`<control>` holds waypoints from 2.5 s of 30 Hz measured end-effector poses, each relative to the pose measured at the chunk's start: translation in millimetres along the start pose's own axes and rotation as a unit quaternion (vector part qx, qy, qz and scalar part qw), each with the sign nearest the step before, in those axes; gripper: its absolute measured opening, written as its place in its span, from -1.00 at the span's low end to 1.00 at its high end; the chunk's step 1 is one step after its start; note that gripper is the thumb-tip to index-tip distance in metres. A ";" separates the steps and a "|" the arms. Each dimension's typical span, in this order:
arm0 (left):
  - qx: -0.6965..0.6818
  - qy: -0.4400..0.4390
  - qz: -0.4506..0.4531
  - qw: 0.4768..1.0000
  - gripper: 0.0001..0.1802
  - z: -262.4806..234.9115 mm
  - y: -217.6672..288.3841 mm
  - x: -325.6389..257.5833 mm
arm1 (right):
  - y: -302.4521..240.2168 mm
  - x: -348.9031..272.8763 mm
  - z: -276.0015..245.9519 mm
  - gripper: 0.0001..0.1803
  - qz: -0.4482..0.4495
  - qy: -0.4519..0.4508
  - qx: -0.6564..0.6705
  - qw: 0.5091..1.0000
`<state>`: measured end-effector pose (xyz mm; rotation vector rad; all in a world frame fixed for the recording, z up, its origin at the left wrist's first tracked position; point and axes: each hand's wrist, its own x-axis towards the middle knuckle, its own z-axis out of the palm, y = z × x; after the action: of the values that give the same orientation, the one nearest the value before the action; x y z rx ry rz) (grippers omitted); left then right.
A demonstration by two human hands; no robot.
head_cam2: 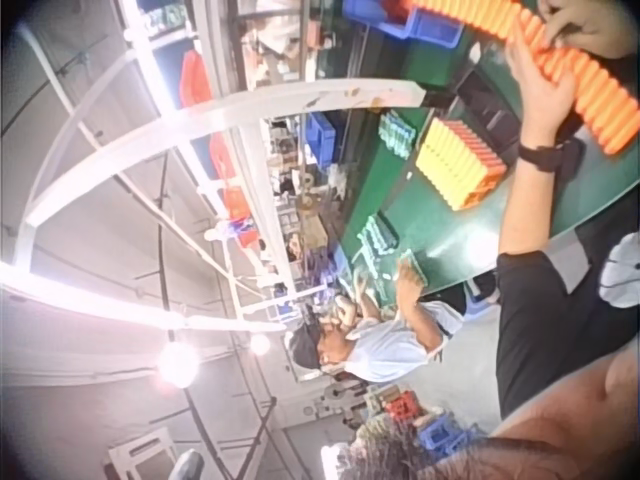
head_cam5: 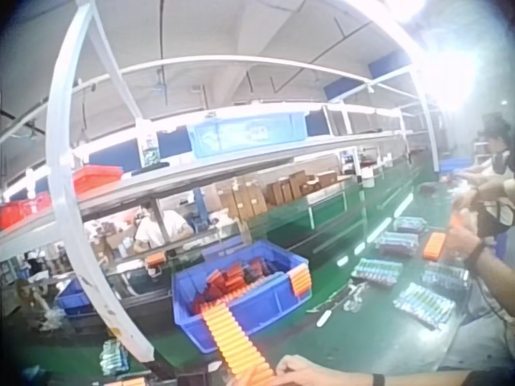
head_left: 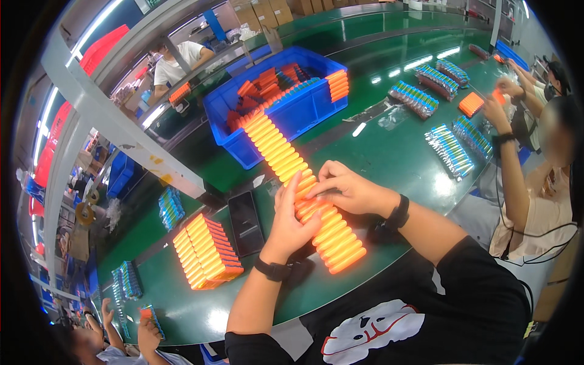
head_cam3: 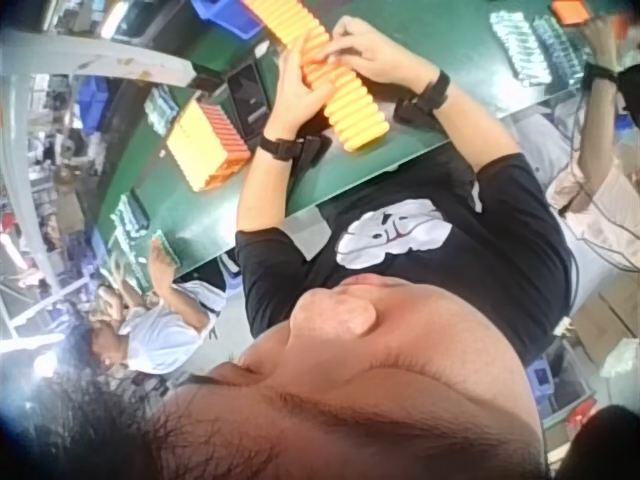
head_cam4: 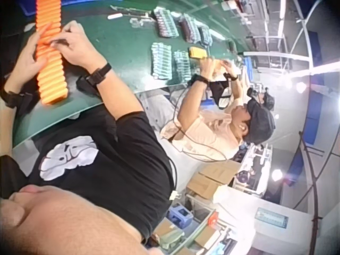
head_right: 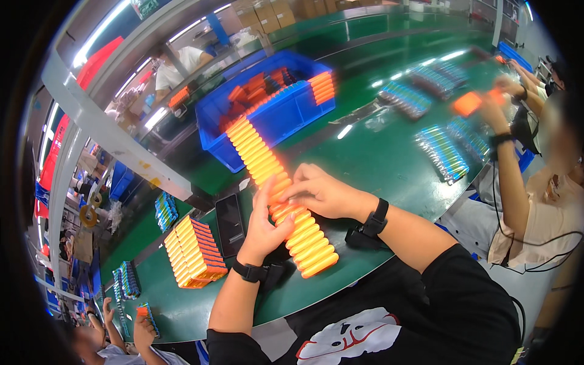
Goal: Organizing and aligning small foam and plastic dart components on an assembly line.
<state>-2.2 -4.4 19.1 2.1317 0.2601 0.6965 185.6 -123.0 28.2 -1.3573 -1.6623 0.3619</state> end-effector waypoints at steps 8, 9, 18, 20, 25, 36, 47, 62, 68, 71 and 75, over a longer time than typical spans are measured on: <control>0.006 -0.007 -0.008 1.000 -0.05 0.7 -1.6 0.3 | -3.6 -0.7 -4.1 -0.77 -0.032 0.024 -0.032 0.999; 0.006 -0.009 -0.008 1.000 -0.05 1.0 -2.3 0.1 | -2.4 -0.7 -6.8 -0.79 -0.037 0.028 -0.038 0.998; -0.266 -0.018 -0.082 0.960 -0.07 3.4 6.7 1.9 | 2.5 -6.7 -30.1 -0.86 0.068 0.078 0.108 0.989; -0.156 -0.015 -0.012 0.988 -0.05 -4.9 6.0 4.6 | 2.7 -7.6 -29.3 -0.83 0.087 0.087 0.227 0.966; 0.087 -0.073 0.107 0.988 -0.03 -10.9 43.5 0.5 | -2.6 -10.4 -28.5 -0.82 0.019 -0.001 0.341 0.940; -0.068 -0.010 0.038 0.997 -0.01 -6.7 14.3 -1.8 | -24.4 -20.0 -53.6 -0.82 0.130 -0.355 0.435 0.817; -0.217 0.036 -0.175 0.960 -0.33 10.0 15.3 -0.4 | -15.8 -22.4 -37.5 -0.81 0.118 -0.353 0.448 0.813; -0.279 0.005 -0.085 0.957 -0.18 16.0 -6.8 -4.2 | -16.9 -16.9 -43.2 -0.82 0.179 -0.205 0.419 0.866; -0.109 0.023 -0.004 0.994 -0.11 11.9 -8.3 -2.3 | 5.2 -5.1 -9.1 -0.82 -0.025 0.046 0.144 0.988; -0.021 0.033 0.032 0.999 -0.07 8.4 -6.9 -1.2 | 4.3 -1.0 1.1 -0.74 -0.074 0.037 0.027 0.996; 0.039 0.021 0.055 0.998 -0.06 5.8 -6.7 0.0 | -5.1 1.7 3.4 -0.74 -0.056 0.032 -0.031 0.997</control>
<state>1.4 -4.2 11.0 2.2194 0.1974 0.8077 179.8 -122.2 30.9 -1.3020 -1.6993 0.2007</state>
